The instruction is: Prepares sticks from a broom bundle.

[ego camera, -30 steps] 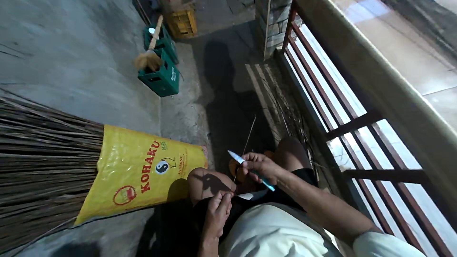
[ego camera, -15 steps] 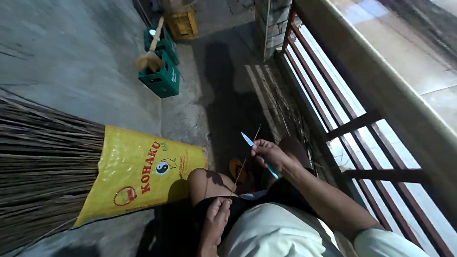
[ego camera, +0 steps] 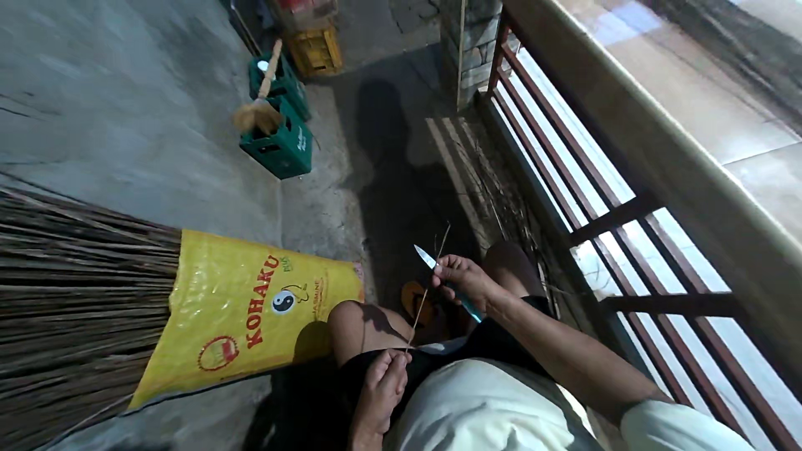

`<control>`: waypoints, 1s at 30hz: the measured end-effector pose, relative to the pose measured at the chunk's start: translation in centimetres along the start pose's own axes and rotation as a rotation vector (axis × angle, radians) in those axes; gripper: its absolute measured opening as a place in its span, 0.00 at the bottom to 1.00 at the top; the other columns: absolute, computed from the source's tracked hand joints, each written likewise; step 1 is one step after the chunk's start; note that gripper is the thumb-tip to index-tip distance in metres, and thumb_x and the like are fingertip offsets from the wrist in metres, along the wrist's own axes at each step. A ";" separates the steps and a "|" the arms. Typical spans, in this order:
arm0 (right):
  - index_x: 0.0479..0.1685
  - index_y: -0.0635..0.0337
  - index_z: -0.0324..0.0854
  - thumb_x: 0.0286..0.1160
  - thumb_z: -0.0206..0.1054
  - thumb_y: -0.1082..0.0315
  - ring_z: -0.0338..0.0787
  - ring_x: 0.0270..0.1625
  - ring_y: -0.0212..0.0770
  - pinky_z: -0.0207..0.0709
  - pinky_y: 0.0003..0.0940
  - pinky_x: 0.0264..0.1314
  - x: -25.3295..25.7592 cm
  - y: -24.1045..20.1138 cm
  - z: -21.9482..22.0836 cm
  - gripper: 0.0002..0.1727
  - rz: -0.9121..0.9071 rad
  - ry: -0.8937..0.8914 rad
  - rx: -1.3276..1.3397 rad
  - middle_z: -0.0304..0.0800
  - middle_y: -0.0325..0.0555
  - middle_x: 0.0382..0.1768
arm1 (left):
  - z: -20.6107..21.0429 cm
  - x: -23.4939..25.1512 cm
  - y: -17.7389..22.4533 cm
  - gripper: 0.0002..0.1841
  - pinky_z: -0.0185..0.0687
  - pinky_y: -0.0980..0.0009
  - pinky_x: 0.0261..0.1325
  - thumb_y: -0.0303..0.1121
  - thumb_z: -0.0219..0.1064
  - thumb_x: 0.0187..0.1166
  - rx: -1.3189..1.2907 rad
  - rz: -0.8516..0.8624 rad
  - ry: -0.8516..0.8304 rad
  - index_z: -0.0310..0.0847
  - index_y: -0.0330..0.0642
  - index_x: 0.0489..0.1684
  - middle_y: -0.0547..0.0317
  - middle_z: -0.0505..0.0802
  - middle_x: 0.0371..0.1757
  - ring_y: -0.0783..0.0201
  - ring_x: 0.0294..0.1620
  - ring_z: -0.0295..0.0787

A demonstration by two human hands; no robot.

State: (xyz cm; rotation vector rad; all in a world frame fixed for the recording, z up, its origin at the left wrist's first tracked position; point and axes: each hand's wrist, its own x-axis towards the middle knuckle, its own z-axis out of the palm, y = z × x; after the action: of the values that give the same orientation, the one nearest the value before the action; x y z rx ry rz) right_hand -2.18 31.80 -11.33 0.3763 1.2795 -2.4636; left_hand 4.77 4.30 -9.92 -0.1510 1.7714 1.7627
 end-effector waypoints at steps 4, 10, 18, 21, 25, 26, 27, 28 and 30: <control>0.58 0.59 0.72 0.87 0.58 0.70 0.78 0.17 0.27 0.72 0.20 0.16 -1.3 1.7 0.6 0.08 0.027 -0.123 0.021 0.88 0.41 0.31 | -0.2 0.1 -0.5 0.09 0.57 0.86 0.13 0.31 0.55 0.84 0.012 -0.001 0.011 0.82 0.43 0.44 0.75 0.72 0.13 0.83 0.10 0.61; 0.51 0.60 0.74 0.89 0.55 0.70 0.78 0.17 0.26 0.72 0.19 0.17 -1.3 0.1 -0.2 0.05 0.007 -0.029 0.012 0.88 0.40 0.31 | -0.9 -0.5 0.1 0.09 0.59 0.86 0.15 0.31 0.56 0.84 0.074 0.005 0.016 0.83 0.44 0.44 0.76 0.73 0.14 0.83 0.11 0.63; 0.50 0.62 0.72 0.89 0.56 0.72 0.78 0.16 0.28 0.71 0.20 0.16 -0.8 0.2 -0.5 0.03 -0.028 0.090 0.055 0.87 0.43 0.29 | -0.7 -0.1 -0.4 0.12 0.68 0.85 0.20 0.31 0.54 0.86 0.199 0.005 0.032 0.83 0.37 0.51 0.72 0.82 0.21 0.80 0.17 0.73; 0.53 0.62 0.71 0.87 0.57 0.72 0.80 0.19 0.29 0.73 0.22 0.19 -1.6 2.1 1.3 0.05 -0.028 0.007 0.021 0.88 0.42 0.30 | 0.3 0.6 -0.4 0.11 0.68 0.83 0.24 0.30 0.57 0.85 0.237 0.090 0.108 0.84 0.35 0.53 0.71 0.82 0.23 0.79 0.20 0.72; 0.54 0.59 0.72 0.85 0.59 0.71 0.80 0.17 0.27 0.72 0.21 0.17 -2.7 2.7 2.4 0.06 -0.008 -0.107 0.017 0.89 0.40 0.29 | 1.0 0.9 -0.2 0.09 0.63 0.85 0.21 0.28 0.58 0.83 0.224 0.116 0.143 0.83 0.36 0.49 0.74 0.77 0.21 0.82 0.17 0.66; 0.54 0.59 0.73 0.85 0.58 0.71 0.79 0.17 0.27 0.72 0.20 0.17 -2.7 2.0 2.1 0.06 -0.015 -0.094 0.005 0.89 0.39 0.30 | 0.8 0.6 -0.1 0.09 0.62 0.85 0.20 0.29 0.57 0.83 0.201 0.100 0.125 0.83 0.38 0.48 0.75 0.76 0.19 0.82 0.15 0.64; 0.52 0.59 0.73 0.86 0.57 0.71 0.78 0.17 0.27 0.71 0.20 0.17 -2.5 1.3 1.6 0.05 -0.018 -0.068 -0.001 0.89 0.40 0.30 | 0.4 0.3 -0.2 0.09 0.61 0.85 0.19 0.29 0.57 0.83 0.184 0.084 0.104 0.83 0.40 0.48 0.76 0.75 0.19 0.83 0.15 0.64; 0.50 0.59 0.73 0.87 0.57 0.71 0.78 0.16 0.27 0.71 0.20 0.16 -2.3 0.7 1.0 0.03 -0.017 -0.042 0.000 0.89 0.40 0.30 | 0.1 0.1 -0.2 0.09 0.61 0.85 0.19 0.30 0.57 0.83 0.172 0.072 0.085 0.83 0.41 0.47 0.77 0.74 0.18 0.83 0.14 0.63; 0.48 0.60 0.73 0.87 0.57 0.72 0.78 0.16 0.27 0.71 0.19 0.15 -1.8 0.2 0.4 0.02 -0.007 -0.022 0.018 0.89 0.41 0.29 | -0.1 0.0 -0.1 0.08 0.60 0.85 0.18 0.30 0.58 0.82 0.164 0.052 0.072 0.84 0.42 0.46 0.77 0.73 0.17 0.82 0.14 0.62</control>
State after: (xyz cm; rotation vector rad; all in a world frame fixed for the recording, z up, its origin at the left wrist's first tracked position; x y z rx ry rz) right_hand -0.53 31.71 -10.58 0.3484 1.2523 -2.4804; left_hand 4.77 4.16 -10.01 -0.1014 1.9791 1.6576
